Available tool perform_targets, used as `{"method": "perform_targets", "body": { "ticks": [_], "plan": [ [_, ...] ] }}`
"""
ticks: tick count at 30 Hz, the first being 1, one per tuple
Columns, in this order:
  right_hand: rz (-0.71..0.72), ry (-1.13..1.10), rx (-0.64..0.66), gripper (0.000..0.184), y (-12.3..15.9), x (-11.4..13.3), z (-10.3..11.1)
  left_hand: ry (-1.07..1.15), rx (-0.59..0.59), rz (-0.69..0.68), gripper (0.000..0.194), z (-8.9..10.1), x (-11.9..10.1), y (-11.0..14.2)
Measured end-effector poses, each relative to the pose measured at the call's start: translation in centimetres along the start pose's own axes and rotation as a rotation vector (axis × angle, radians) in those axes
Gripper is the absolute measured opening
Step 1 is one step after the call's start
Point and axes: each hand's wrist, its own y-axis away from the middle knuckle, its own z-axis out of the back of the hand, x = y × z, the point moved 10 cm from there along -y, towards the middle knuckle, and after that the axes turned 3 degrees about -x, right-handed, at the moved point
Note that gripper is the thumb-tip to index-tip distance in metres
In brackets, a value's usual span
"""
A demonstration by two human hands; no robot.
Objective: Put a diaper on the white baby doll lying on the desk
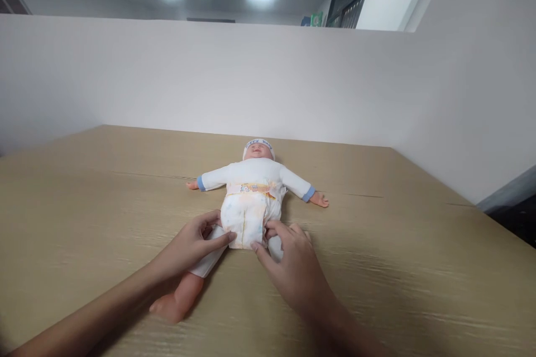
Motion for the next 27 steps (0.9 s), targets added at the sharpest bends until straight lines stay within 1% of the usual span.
{"method": "perform_targets", "body": {
  "ticks": [2, 4, 7, 9, 12, 17, 21, 24, 25, 27],
  "plan": [
    [0.047, 0.013, 0.03, 0.027, 0.0, 0.6, -0.4, 0.029, 0.041, 0.024, 0.033, -0.3, 0.3, -0.2],
    [0.058, 0.0, 0.049, 0.027, -0.1, 0.8, -0.8, 0.088, 0.075, 0.049, 0.041, -0.6, 0.6, -0.3],
    [-0.023, -0.077, 0.049, 0.033, -0.4, 0.2, -0.9, 0.214, 0.098, 0.078, 0.05, -0.9, 0.8, -0.4],
    [-0.086, -0.152, 0.058, 0.037, -0.5, -0.4, -0.9, 0.293, 0.109, 0.094, 0.052, -1.1, 0.9, -0.3],
    [-0.123, -0.231, 0.091, 0.04, -0.5, -0.6, -1.0, 0.355, 0.118, 0.112, 0.052, -1.3, 1.0, -0.3],
    [-0.122, -0.219, 0.075, 0.039, -0.6, -0.2, -0.6, 0.291, 0.068, 0.107, 0.052, -1.1, 0.9, 0.0],
    [-0.062, -0.183, 0.085, 0.038, -1.0, 0.7, -1.3, 0.166, 0.053, 0.089, 0.05, -1.2, 0.3, 0.2],
    [-0.046, -0.151, 0.058, 0.038, -1.3, 0.6, -1.5, 0.118, 0.047, 0.099, 0.049, -1.2, 0.6, -0.1],
    [-0.048, -0.174, 0.053, 0.038, -1.4, 0.5, -1.6, 0.131, 0.051, 0.106, 0.049, -1.2, 0.7, -0.2],
    [-0.069, -0.301, 0.079, 0.037, -1.6, 0.1, -2.1, 0.19, 0.077, 0.118, 0.048, -1.4, 1.0, -0.5]
  ]
}}
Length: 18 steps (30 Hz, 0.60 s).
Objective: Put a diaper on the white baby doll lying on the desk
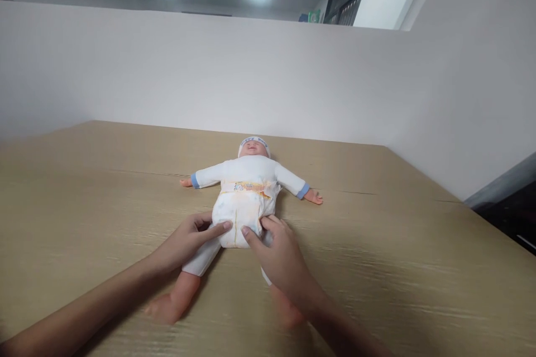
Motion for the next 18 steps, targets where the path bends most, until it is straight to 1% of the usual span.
{"method": "perform_targets", "body": {
  "ticks": [3, 5, 7, 9, 12, 18],
  "plan": [
    [-0.076, -0.249, 0.067, 0.036, -0.2, -0.7, -0.7, 0.096, 0.059, 0.032, 0.049, -0.3, 0.4, -0.2],
    [-0.122, -0.327, 0.083, 0.037, -0.2, -0.9, -0.9, 0.146, 0.075, 0.05, 0.05, -0.4, 0.6, -0.3],
    [-0.143, -0.325, 0.079, 0.039, -0.1, -0.9, -0.7, 0.196, 0.086, 0.059, 0.052, -0.4, 0.7, -0.3],
    [-0.152, -0.272, 0.071, 0.042, 0.0, -1.1, -0.5, 0.23, 0.107, 0.057, 0.054, -0.6, 0.7, -0.3],
    [-0.156, -0.227, 0.048, 0.048, 0.0, -1.4, -0.2, 0.229, 0.114, 0.042, 0.056, -0.5, 0.6, -0.3],
    [-0.168, -0.291, 0.049, 0.057, -0.3, -1.7, -0.3, 0.22, 0.11, 0.035, 0.053, -0.5, 0.7, -0.3]
  ]
}}
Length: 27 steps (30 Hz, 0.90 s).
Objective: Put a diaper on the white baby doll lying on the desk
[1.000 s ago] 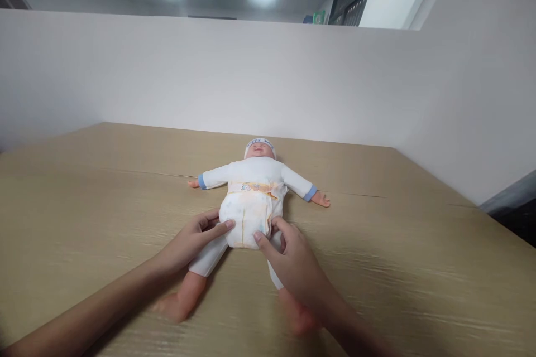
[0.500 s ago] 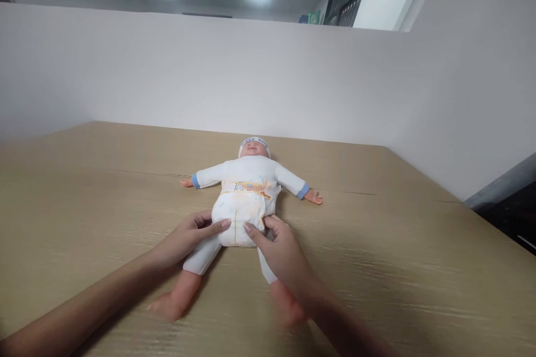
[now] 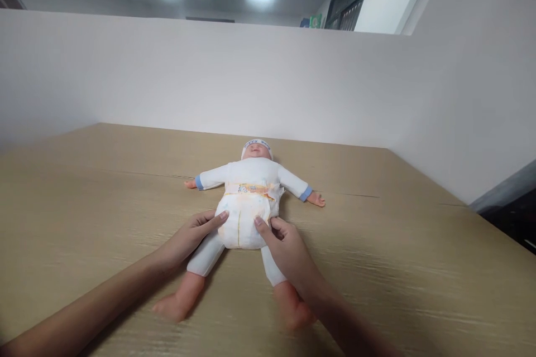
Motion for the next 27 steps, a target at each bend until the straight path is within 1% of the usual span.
{"method": "perform_targets", "body": {
  "ticks": [4, 7, 10, 13, 17, 20, 23, 27],
  "plan": [
    [-0.003, -0.032, -0.014, 0.059, -0.1, 0.1, 0.1, 0.009, -0.009, -0.004, 0.053, 0.0, 0.1, 0.0],
    [0.005, -0.042, 0.002, 0.059, -0.1, 0.0, 0.0, -0.008, -0.023, -0.004, 0.054, 0.1, 0.0, 0.0],
    [0.012, 0.016, -0.006, 0.058, -0.2, -0.3, 0.3, -0.03, -0.042, 0.01, 0.057, 0.3, 0.1, 0.1],
    [0.047, 0.059, -0.033, 0.057, -0.3, -0.2, 0.7, -0.002, -0.046, 0.018, 0.058, 0.5, 0.1, 0.1],
    [0.083, 0.028, -0.019, 0.056, 0.0, 0.1, 0.8, 0.024, -0.073, 0.03, 0.054, 1.1, 0.2, 0.1],
    [0.078, 0.043, -0.033, 0.054, 0.4, -0.3, 1.2, 0.028, -0.104, 0.033, 0.049, 1.7, 0.2, 0.1],
    [0.083, 0.114, -0.079, 0.05, 0.9, -0.5, 1.9, 0.007, -0.119, 0.029, 0.047, 2.2, -0.1, 0.3],
    [0.179, 0.256, -0.18, 0.046, 1.2, 0.5, 3.3, -0.048, -0.112, 0.019, 0.05, 2.6, -0.5, 0.4]
  ]
}}
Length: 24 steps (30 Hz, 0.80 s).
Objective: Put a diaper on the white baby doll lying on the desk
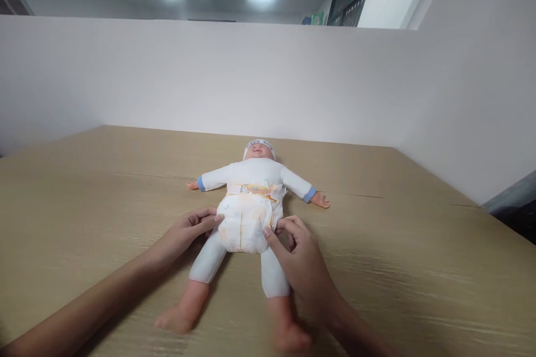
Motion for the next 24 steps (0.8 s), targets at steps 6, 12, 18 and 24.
{"method": "perform_targets", "body": {
  "ticks": [6, 12, 18, 24],
  "plan": [
    [-0.103, -0.082, -0.057, 0.048, -0.8, -2.6, 1.1, -0.225, -0.167, -0.161, 0.045, 2.5, -1.0, -0.2],
    [-0.077, -0.163, -0.16, 0.055, -3.3, -4.7, 1.9, -0.363, -0.298, -0.28, 0.046, 4.2, -0.8, -1.7],
    [0.11, 0.067, -0.01, 0.05, -5.8, -3.8, -0.2, -0.363, -0.196, -0.388, 0.043, 2.8, -2.0, -5.4],
    [0.37, 0.383, -0.026, 0.046, -5.3, -2.1, -1.2, -0.392, -0.253, -0.436, 0.039, 2.8, -1.9, -7.1]
  ]
}}
